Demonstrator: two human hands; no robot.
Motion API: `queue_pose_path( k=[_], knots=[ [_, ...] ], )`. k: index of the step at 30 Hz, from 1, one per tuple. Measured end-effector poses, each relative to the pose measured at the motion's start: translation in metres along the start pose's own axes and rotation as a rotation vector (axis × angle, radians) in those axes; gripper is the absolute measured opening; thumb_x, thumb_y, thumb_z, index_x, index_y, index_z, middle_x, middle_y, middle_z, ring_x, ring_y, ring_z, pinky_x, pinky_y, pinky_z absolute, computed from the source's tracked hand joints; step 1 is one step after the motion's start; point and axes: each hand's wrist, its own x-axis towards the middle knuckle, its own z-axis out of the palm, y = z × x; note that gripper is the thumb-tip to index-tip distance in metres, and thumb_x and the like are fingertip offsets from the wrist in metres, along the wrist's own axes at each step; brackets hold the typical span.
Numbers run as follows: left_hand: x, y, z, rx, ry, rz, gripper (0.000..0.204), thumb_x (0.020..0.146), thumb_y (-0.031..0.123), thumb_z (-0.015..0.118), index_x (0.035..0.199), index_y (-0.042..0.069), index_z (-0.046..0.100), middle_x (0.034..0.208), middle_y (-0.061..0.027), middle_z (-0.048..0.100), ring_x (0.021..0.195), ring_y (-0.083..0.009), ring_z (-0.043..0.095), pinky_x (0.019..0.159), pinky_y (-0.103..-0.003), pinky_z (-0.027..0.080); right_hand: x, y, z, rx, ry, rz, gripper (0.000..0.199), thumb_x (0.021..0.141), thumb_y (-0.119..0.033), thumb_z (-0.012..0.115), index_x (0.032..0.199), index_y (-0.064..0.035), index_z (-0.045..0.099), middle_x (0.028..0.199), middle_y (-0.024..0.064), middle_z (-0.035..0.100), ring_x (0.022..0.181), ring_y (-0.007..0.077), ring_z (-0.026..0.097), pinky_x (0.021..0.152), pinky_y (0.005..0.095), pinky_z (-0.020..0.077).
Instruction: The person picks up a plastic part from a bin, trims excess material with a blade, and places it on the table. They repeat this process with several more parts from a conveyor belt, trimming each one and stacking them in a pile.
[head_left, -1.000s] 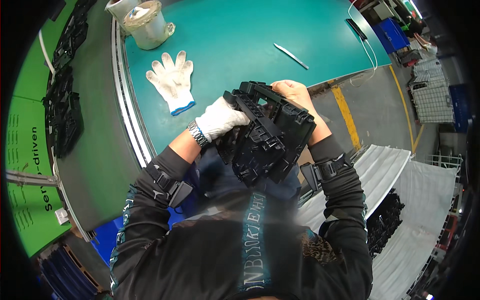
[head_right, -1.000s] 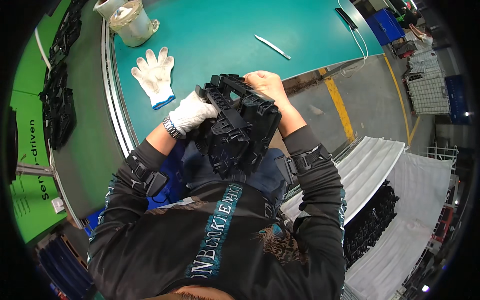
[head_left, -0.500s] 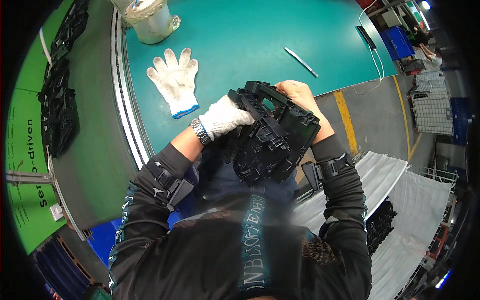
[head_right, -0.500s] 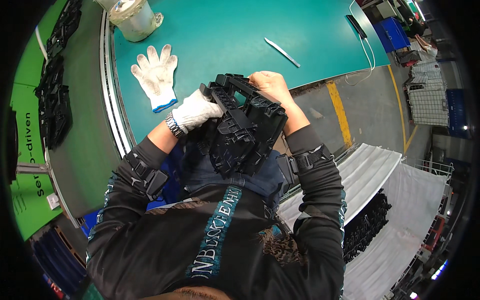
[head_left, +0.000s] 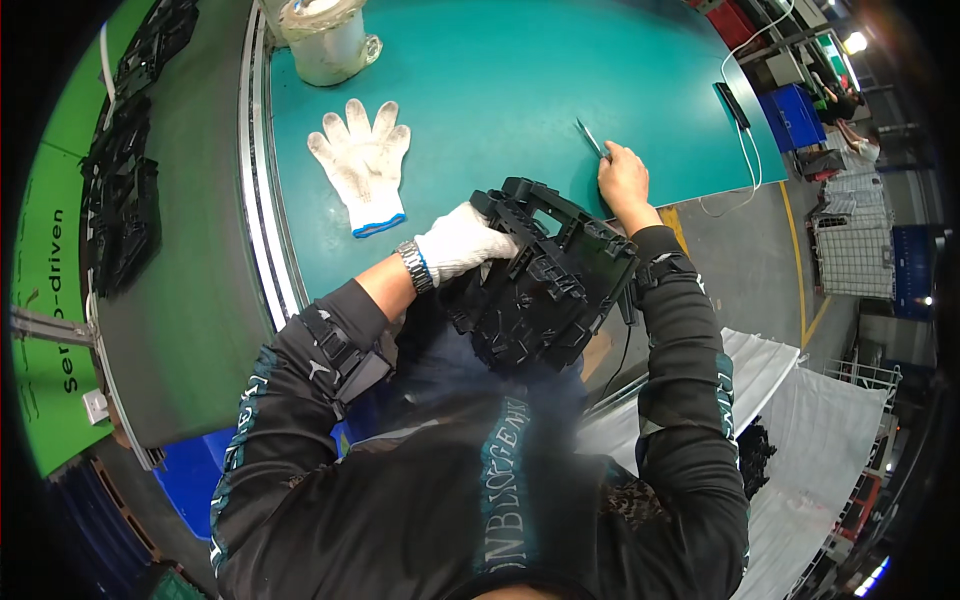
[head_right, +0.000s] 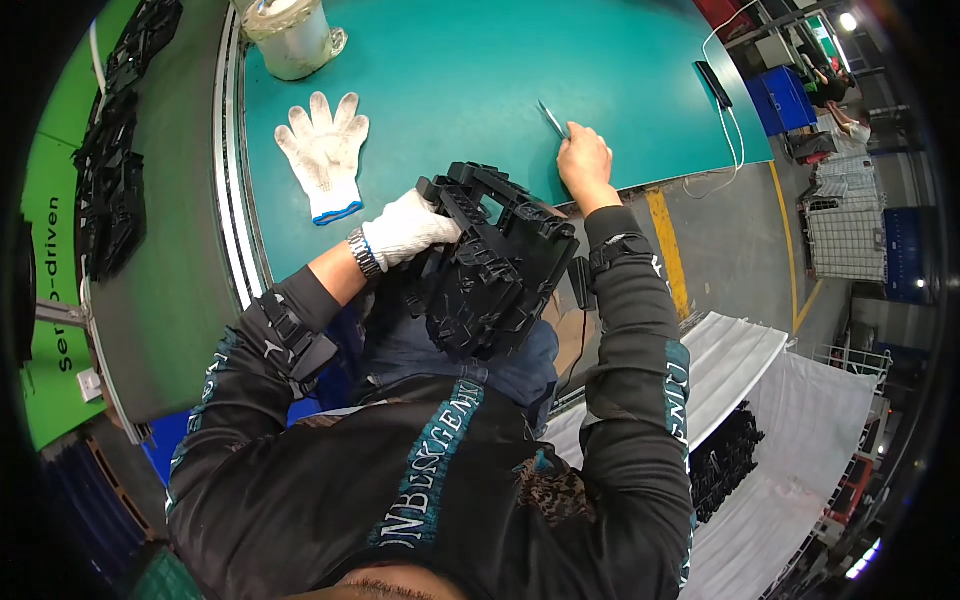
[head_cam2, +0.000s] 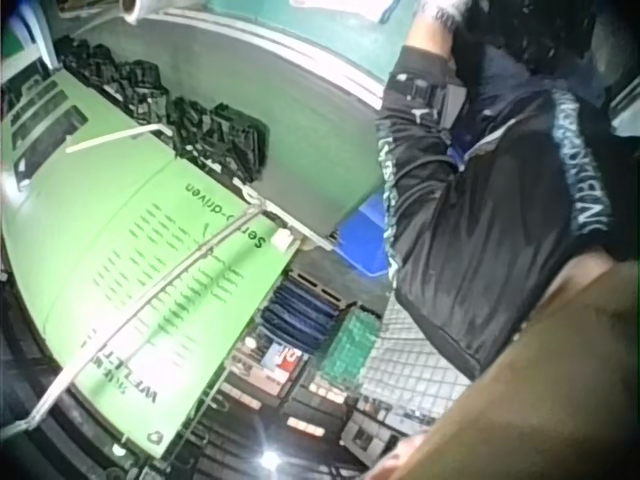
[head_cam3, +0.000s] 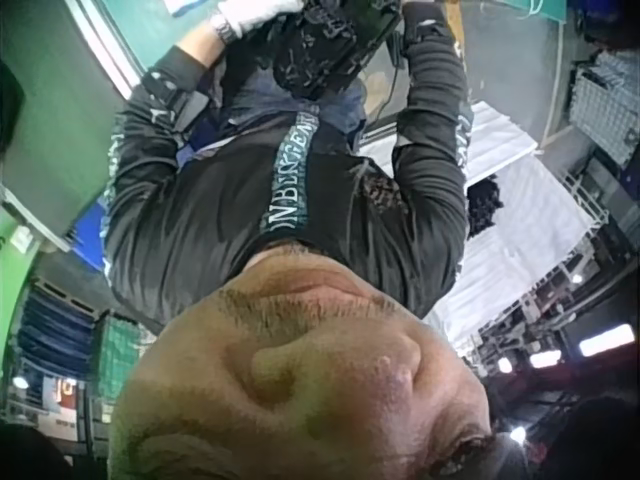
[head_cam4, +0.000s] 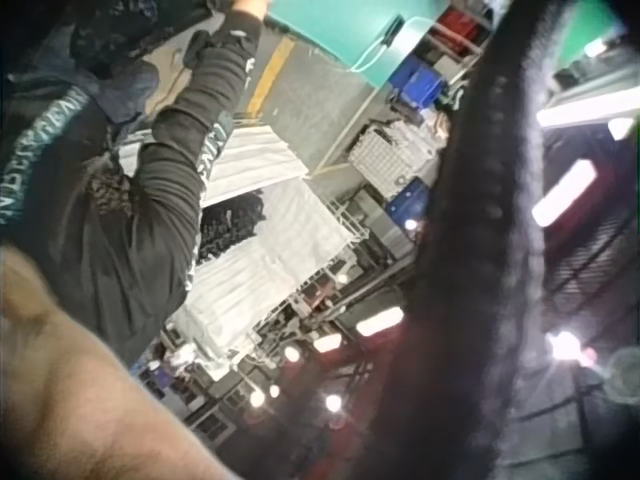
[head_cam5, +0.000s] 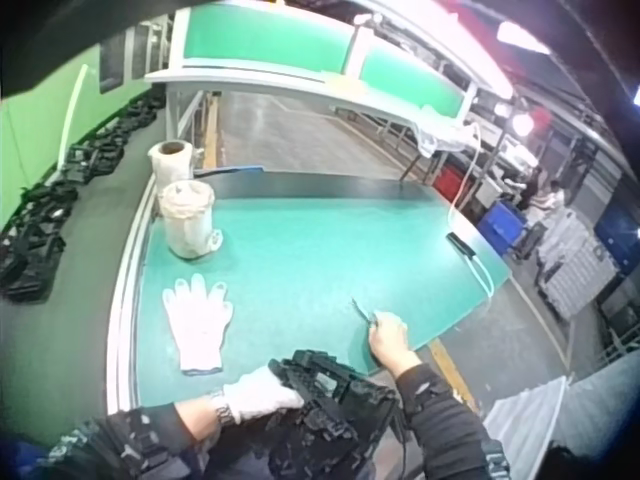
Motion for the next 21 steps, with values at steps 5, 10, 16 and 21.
queue_pose_path(
  k=[5, 10, 16, 21],
  knots=[
    [0.014, -0.015, 0.005, -0.023, 0.009, 0.19, 0.032, 0.072, 0.027, 0.074, 0.099, 0.011, 0.071, 0.083, -0.0018, 0.068, 0.076, -0.0112, 0.061, 0.071, -0.027, 0.049, -0.016, -0.004, -0.018, 0.097, -0.023, 0.012, 0.027, 0.086, -0.019, 0.06, 0.109, -0.0051, 0.066, 0.097, 0.0162, 0.065, 0.089, 0.032, 0.063, 0.077, 0.0393, 0.0504],
    [0.016, -0.021, 0.004, 0.001, -0.01, 0.185, 0.035, 0.072, 0.029, 0.074, 0.102, 0.011, 0.07, 0.087, -0.0024, 0.069, 0.08, -0.0118, 0.062, 0.074, -0.027, 0.049, -0.065, -0.012, -0.063, 0.696, -0.196, 0.078, 0.025, 0.088, -0.017, 0.062, 0.107, -0.0032, 0.067, 0.084, 0.0101, 0.067, 0.073, 0.0173, 0.063, 0.068, 0.0313, 0.0498],
    [0.026, -0.029, 0.009, -0.054, -0.044, 0.301, 0.036, 0.073, 0.03, 0.074, 0.103, 0.011, 0.07, 0.09, -0.004, 0.07, 0.083, -0.0131, 0.062, 0.077, -0.029, 0.049, -0.092, -0.036, -0.119, 0.724, -0.408, 0.151, 0.023, 0.094, -0.014, 0.06, 0.108, 0.0032, 0.065, 0.087, 0.0019, 0.068, 0.079, 0.0066, 0.059, 0.071, 0.0222, 0.0474],
    [0.034, -0.039, 0.01, -0.053, -0.055, 0.336, 0.037, 0.072, 0.031, 0.074, 0.103, 0.011, 0.071, 0.091, -0.005, 0.07, 0.083, -0.0145, 0.063, 0.078, -0.03, 0.049, -0.092, -0.051, -0.127, 0.891, -0.486, 0.218, 0.024, 0.094, -0.013, 0.061, 0.112, 0.0023, 0.066, 0.086, 0.0004, 0.067, 0.079, 0.006, 0.059, 0.07, 0.0216, 0.0475]
  ],
)
